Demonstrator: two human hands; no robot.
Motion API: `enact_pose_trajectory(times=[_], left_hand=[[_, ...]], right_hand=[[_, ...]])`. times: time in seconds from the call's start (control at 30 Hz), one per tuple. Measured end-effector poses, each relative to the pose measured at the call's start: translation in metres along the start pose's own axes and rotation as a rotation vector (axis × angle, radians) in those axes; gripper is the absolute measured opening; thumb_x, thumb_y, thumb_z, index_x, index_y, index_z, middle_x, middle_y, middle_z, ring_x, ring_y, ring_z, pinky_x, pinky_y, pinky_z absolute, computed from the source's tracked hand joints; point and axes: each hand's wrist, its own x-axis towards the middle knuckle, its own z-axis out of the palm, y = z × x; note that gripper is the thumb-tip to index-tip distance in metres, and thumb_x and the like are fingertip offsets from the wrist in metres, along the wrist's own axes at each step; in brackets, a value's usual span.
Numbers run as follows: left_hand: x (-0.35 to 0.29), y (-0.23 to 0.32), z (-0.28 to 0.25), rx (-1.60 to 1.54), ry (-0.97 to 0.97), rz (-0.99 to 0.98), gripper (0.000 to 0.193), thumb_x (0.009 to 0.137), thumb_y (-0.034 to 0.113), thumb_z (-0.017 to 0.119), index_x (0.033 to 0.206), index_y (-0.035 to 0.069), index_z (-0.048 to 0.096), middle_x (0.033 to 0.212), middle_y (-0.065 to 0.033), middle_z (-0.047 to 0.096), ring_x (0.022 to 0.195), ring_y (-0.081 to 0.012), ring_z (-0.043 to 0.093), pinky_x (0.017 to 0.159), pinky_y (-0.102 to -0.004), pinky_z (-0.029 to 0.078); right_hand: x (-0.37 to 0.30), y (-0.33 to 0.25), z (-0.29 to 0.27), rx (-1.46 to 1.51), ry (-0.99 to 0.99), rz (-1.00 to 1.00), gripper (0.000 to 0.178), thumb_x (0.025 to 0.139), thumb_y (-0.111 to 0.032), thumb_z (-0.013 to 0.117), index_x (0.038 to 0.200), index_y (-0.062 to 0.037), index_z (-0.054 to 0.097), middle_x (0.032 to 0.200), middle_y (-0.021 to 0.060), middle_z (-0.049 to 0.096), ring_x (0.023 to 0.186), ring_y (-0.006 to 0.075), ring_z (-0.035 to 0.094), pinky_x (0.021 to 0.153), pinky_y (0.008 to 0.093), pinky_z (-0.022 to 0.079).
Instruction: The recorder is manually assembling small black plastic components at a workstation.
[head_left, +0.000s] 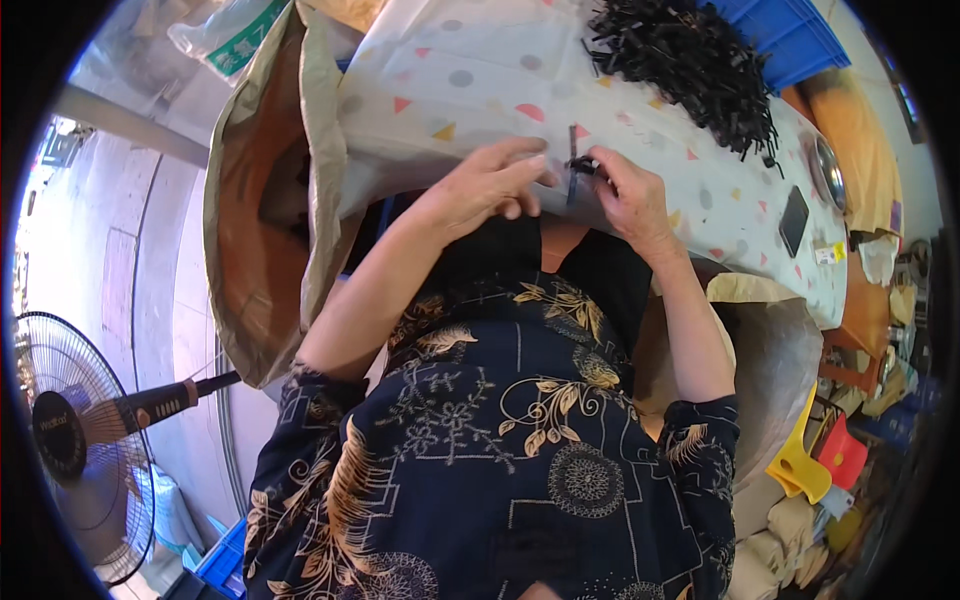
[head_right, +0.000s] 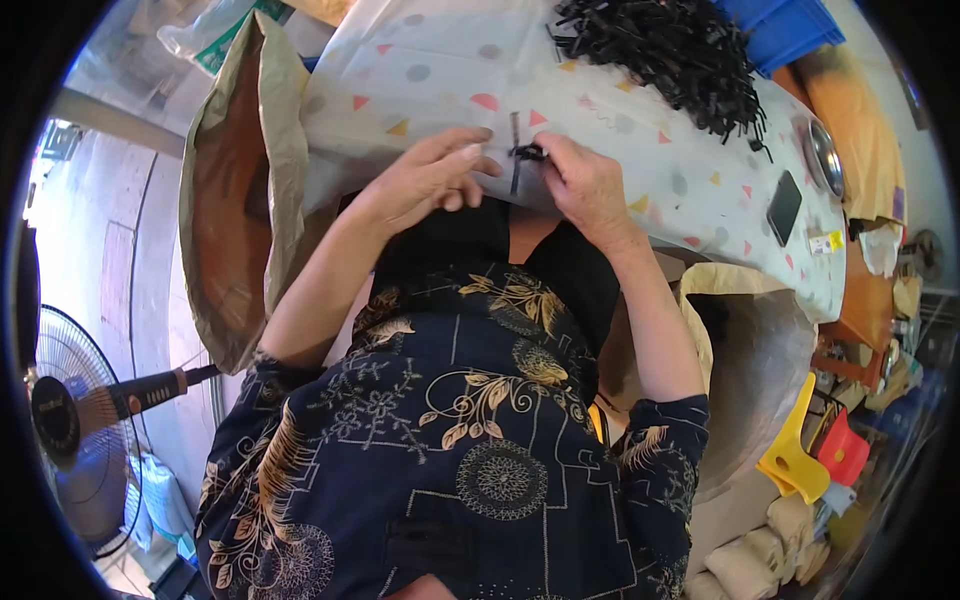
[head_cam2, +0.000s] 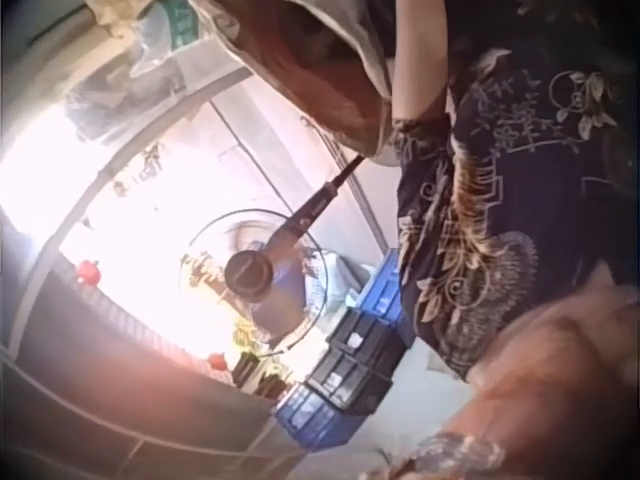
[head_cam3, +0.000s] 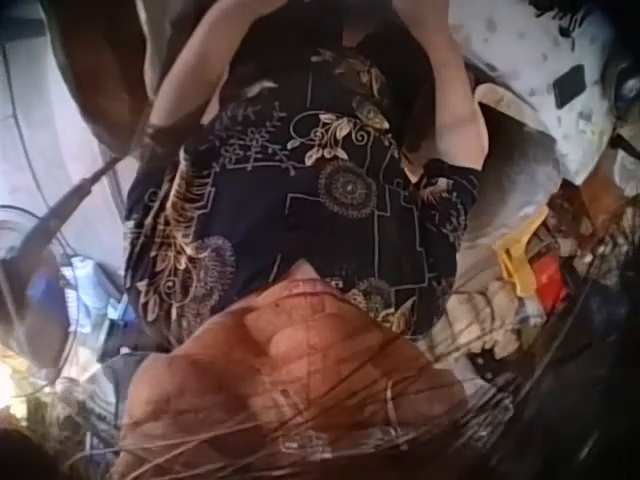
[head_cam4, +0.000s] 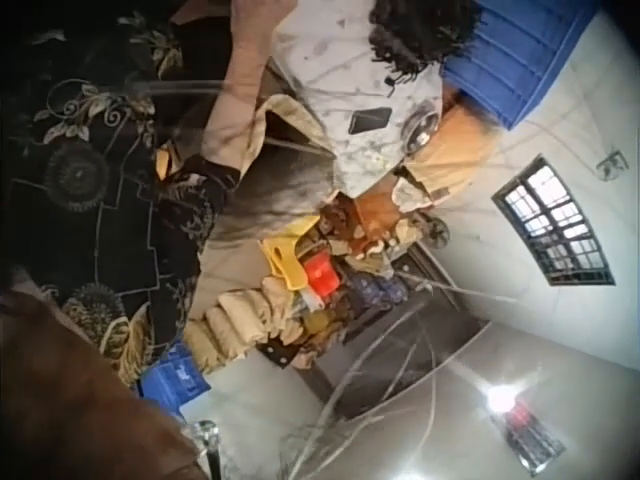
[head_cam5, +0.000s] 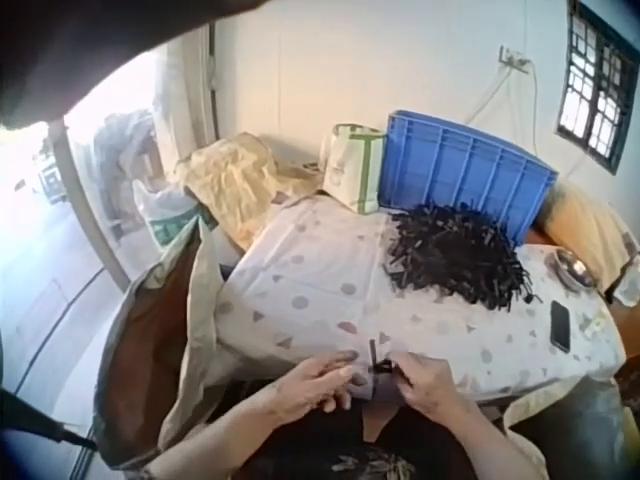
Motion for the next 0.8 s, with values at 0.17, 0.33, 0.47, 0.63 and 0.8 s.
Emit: enact_pose_trajectory(times=[0.17,0.33,0.47,0.63,0.8], left_hand=[[0.003,-0.025,-0.009,-0.315,-0.243,-0.122,0.043,0.094,0.032,0.057,0.122,0.0,0.05,0.094,-0.0096,0.063,0.068,-0.0123,0.061,0.055,-0.0186,0.048],[-0.013,-0.03,0.001,-0.449,-0.349,-0.192,0.039,0.092,0.025,0.06,0.122,0.002,0.05,0.09,-0.0104,0.064,0.07,-0.0149,0.066,0.056,-0.0192,0.053],[-0.023,-0.035,0.014,-0.429,-0.146,-0.137,0.036,0.09,0.017,0.062,0.122,0.006,0.048,0.091,-0.0107,0.064,0.07,-0.0155,0.065,0.057,-0.0197,0.052],[-0.031,-0.037,0.023,-0.083,0.036,0.032,0.027,0.088,0.006,0.061,0.111,0.008,0.048,0.087,-0.0081,0.063,0.07,-0.0139,0.063,0.057,-0.0221,0.05],[-0.034,-0.039,0.039,0.287,0.128,0.114,0.026,0.085,0.003,0.06,0.106,0.005,0.045,0.076,-0.0079,0.061,0.067,-0.0142,0.061,0.057,-0.0262,0.048]], right_hand=[[0.003,-0.033,-0.003,-0.057,-0.122,-0.219,0.036,0.069,0.005,0.065,0.104,-0.0051,0.06,0.083,0.0101,0.065,0.068,0.0252,0.064,0.058,0.0335,0.051],[-0.008,-0.045,-0.003,-0.009,-0.103,-0.349,0.042,0.067,0.005,0.064,0.108,-0.0056,0.06,0.08,0.0098,0.063,0.068,0.0277,0.062,0.057,0.0346,0.051],[-0.023,-0.054,-0.002,0.055,-0.01,-0.234,0.037,0.073,0.004,0.063,0.11,-0.0047,0.059,0.074,0.0083,0.057,0.063,0.0233,0.058,0.056,0.0313,0.048],[-0.043,-0.083,-0.005,0.55,-0.062,0.484,0.017,0.096,-0.013,0.051,0.107,-0.0016,0.056,0.069,0.0014,0.047,0.062,0.0084,0.043,0.059,0.0228,0.04],[-0.052,-0.089,0.011,0.633,-0.088,0.502,0.018,0.098,-0.016,0.046,0.099,0.0002,0.055,0.067,0.0017,0.05,0.062,0.008,0.045,0.059,0.0232,0.041]])
